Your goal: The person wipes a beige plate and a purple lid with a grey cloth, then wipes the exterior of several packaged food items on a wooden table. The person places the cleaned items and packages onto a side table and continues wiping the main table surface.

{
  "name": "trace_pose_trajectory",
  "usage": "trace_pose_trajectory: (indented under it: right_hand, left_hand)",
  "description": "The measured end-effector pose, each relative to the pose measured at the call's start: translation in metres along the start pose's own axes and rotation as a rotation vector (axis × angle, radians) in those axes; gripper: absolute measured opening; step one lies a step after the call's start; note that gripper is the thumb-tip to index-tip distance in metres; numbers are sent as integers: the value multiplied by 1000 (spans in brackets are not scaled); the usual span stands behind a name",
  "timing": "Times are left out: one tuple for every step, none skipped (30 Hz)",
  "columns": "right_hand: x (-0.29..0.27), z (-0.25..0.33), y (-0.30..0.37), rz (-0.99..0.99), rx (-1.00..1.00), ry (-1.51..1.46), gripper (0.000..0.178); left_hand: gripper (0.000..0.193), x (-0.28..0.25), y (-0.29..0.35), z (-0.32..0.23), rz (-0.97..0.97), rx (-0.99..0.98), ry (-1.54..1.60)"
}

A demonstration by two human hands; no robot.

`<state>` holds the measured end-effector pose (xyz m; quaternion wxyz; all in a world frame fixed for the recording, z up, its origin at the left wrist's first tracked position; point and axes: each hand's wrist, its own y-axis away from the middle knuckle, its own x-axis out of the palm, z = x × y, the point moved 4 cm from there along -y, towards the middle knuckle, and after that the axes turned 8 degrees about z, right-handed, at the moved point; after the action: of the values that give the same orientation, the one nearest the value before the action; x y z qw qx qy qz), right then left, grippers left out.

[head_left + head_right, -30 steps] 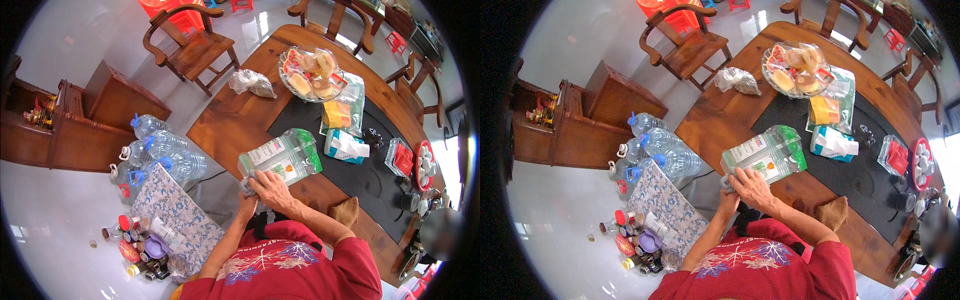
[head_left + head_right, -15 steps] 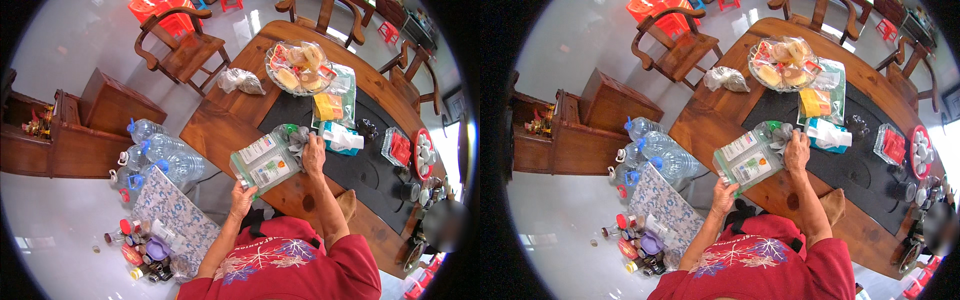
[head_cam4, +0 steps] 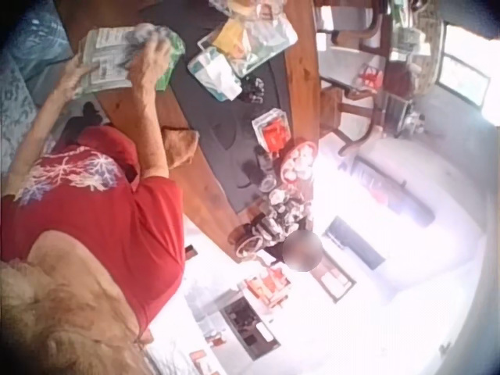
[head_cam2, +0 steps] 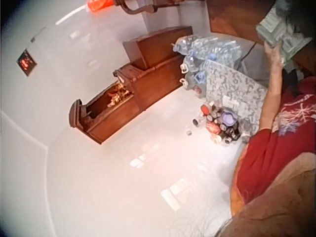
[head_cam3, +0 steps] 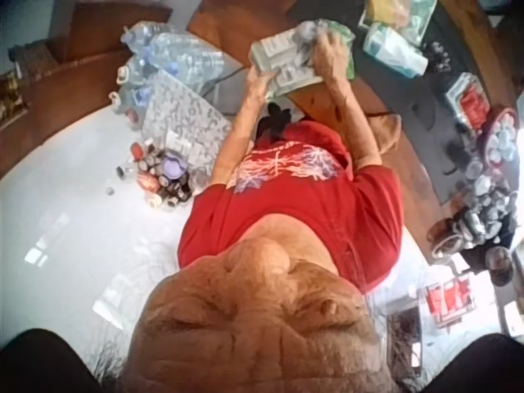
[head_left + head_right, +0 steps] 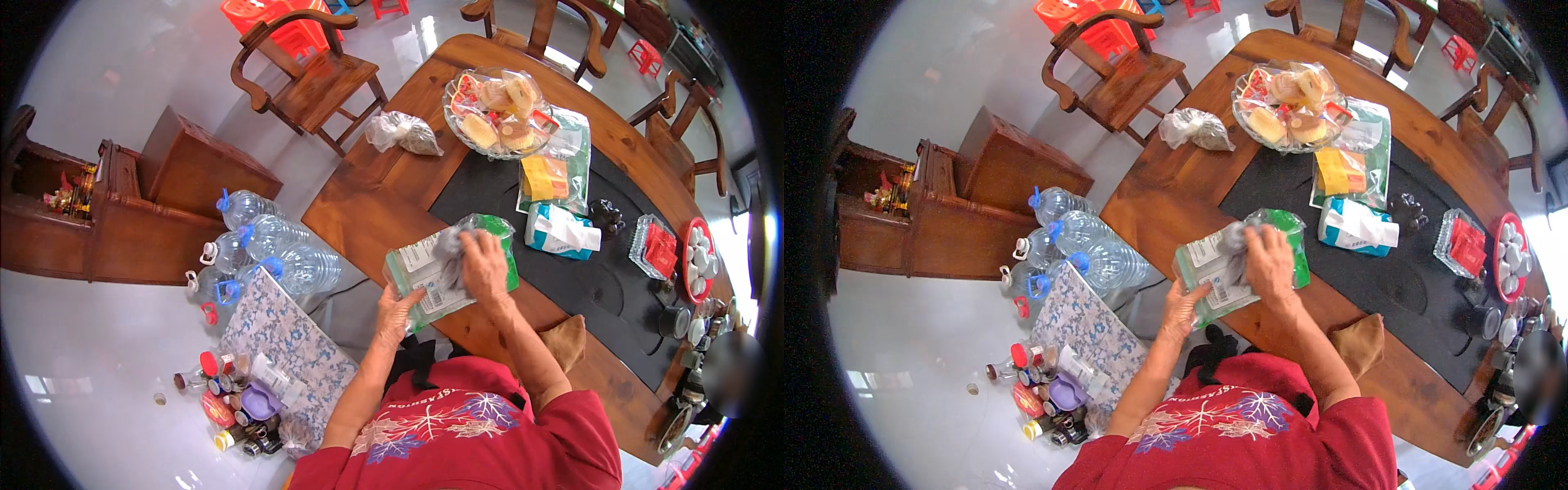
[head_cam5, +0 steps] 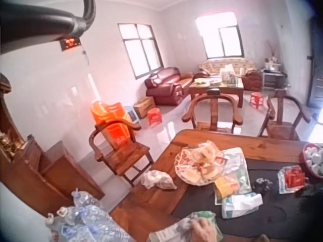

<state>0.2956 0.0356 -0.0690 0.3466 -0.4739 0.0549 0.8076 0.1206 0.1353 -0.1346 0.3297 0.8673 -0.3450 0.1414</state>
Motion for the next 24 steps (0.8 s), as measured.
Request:
trace_pose_trajectory:
  right_hand:
    - [-1, -13, -2, -49, 23, 66, 37]
    - [-3, -22, -5, -101, 42, 135, 36]
    - [-3, -32, -8, -75, 151, 143, 36]
    - [-5, -38, -11, -47, 258, 150, 37]
    - [-15, -30, -15, -117, 237, 191, 39]
    - [-24, -14, -19, -181, 137, 166, 39]
    - [-26, 4, -23, -136, 64, 133, 37]
    - [-23, 22, -25, -79, -43, 61, 37]
    - [-6, 37, -21, -66, -154, 41, 37]
    - [6, 56, -20, 12, -274, 36, 34]
    - [33, 64, -13, 141, -378, -15, 34]
    - [49, 86, -8, 258, -537, 26, 35]
    - [51, 83, -11, 270, -500, 26, 33]
    - [52, 79, -17, 282, -463, 26, 32]
    - [49, 67, -25, 223, -395, 23, 30]
    - [43, 52, -34, 165, -328, 20, 29]
    - [39, 35, -41, 153, -231, 89, 25]
    - [31, 16, -47, 108, -177, 149, 23]
    - [23, -3, -52, 120, -94, 214, 23]
    - [18, -22, -55, 147, -10, 191, 22]
    - [12, -37, -57, 251, 40, 66, 23]
    - [6, -49, -57, 350, 90, -60, 25]
    - [8, -63, -55, 387, 74, -162, 27]
    - [11, -74, -53, 423, 58, -263, 29]
  left_hand:
    - [59, -4, -1, 4, -11, 13, -12]
    - [60, -5, -3, 7, 4, 32, 12]
    - [61, -7, -4, 9, 20, 51, 36]
    - [62, -8, -5, 10, 33, 70, 61]
    - [63, -5, -4, 7, 33, 83, 45]
    - [64, -2, -2, 4, 33, 97, 30]
    - [65, 0, 0, 2, 36, 105, 9]
    - [65, -2, 1, 4, 26, 111, -13]
    - [65, -4, 2, 6, 17, 117, -37]
    - [65, -6, 2, 8, 4, 128, -55]
    - [65, -5, 1, 6, 19, 165, -114]
    - [64, -4, -2, 6, 21, 166, -128]
    - [64, -7, 1, 6, 12, 173, -142]
    - [64, -9, 2, 6, 3, 180, -157]
    - [63, -11, 1, 5, -9, 177, -177]
    - [63, -13, 0, 4, -20, 175, -196]
    - [63, -14, -2, 4, -28, 166, -212]
    - [63, -15, -3, 4, -36, 160, -228]
    - [65, -14, -5, -2, -53, 145, -306]
    - [65, -15, -8, -8, -34, 134, -347]
    - [65, -17, -10, -13, -14, 124, -388]
    - [65, -16, -13, -19, 8, 116, -431]
    - [63, -3, -10, -32, 50, 141, -412]
    - [61, 4, -6, -47, -59, 308, -731]
